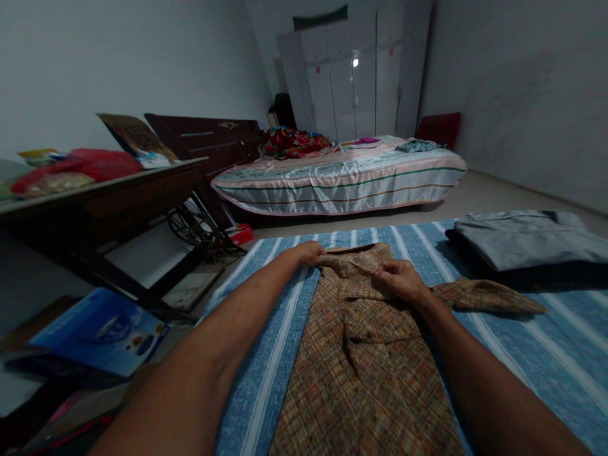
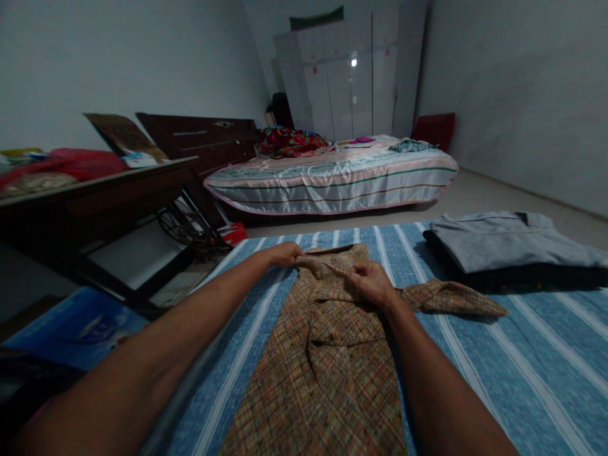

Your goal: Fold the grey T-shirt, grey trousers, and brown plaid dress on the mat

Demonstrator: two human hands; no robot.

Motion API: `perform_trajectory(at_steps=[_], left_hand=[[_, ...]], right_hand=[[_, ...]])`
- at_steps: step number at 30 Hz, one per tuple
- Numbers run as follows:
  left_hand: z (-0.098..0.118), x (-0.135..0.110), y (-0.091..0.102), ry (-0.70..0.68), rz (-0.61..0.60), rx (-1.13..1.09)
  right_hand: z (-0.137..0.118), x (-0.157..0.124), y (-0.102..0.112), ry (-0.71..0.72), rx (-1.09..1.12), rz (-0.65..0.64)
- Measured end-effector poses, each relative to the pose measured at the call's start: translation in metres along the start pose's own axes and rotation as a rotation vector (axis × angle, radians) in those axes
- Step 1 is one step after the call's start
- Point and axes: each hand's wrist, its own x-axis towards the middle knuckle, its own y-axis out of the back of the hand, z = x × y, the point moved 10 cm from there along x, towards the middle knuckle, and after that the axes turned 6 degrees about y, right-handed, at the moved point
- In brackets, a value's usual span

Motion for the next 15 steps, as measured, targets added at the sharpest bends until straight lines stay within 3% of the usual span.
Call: perform_trajectory(at_steps=[8,15], left_hand=[[-0.006,-0.003,0.014,0.137,0.137,-0.106],[-0.017,-0.013,0.015,0.264,0.149,-0.334]], right_hand=[[0.002,0.001,0.008,0.001,0.010,0.089],[-0.001,0.001,0.015,0.031,-0.016,0.145]])
